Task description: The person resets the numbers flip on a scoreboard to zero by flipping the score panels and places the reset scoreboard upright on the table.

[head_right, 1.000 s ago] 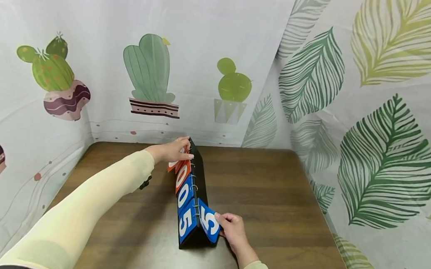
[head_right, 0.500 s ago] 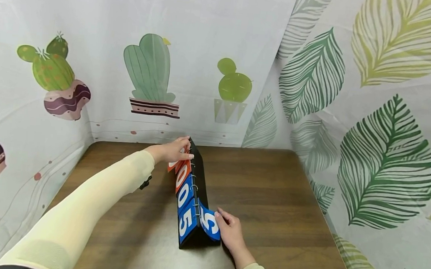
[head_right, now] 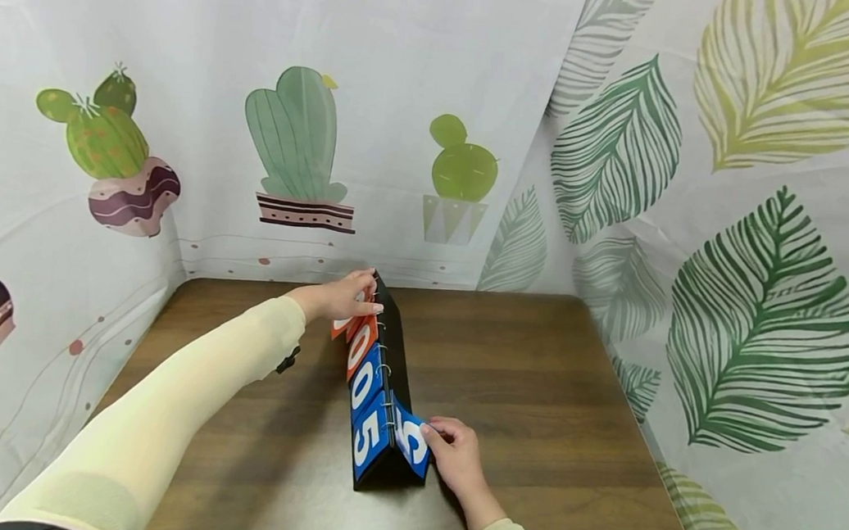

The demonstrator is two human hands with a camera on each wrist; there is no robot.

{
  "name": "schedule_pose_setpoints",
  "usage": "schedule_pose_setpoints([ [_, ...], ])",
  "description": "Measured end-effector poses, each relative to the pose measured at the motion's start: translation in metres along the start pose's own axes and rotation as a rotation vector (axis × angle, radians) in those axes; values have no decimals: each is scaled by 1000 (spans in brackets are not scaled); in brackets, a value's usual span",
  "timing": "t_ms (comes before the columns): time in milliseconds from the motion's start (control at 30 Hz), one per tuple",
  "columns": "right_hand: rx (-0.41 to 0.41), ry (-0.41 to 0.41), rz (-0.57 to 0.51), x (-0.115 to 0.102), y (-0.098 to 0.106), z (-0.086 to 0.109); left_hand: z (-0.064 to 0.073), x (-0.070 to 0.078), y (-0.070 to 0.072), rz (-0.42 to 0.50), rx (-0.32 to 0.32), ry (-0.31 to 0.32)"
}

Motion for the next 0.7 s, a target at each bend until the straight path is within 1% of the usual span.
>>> schedule_pose_setpoints([
  [100,33,12,-35,0,3,-3,2,1,1,-4,1,5],
  [200,37,-25,-45,-1,6,-5,6,3,3,-9,3,-7],
  [333,-1,-68,-9,-2,8,-6,13,8,5,-11,12,-39],
  [433,-29,-71,13,-3,9,-6,15,9,6,-4,19,-51],
  [533,-45,-84,22,-2,11,-7,15,9,6,7,22,-48],
  [600,-56,-116,0,-1,12,-8,15,9,6,11,22,-47],
  [700,-77,-202,-98,2,13,-9,14,9,6,8,20,-46],
])
Point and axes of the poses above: each hand's wrist, its own z-axis away from the middle knuckle, its own y-axis out of the back of the hand, x = y × z, the point moved 4 cm from there along -z, towards the middle knuckle, and after that the axes turned 13 degrees about -z, right-handed, at the moved point
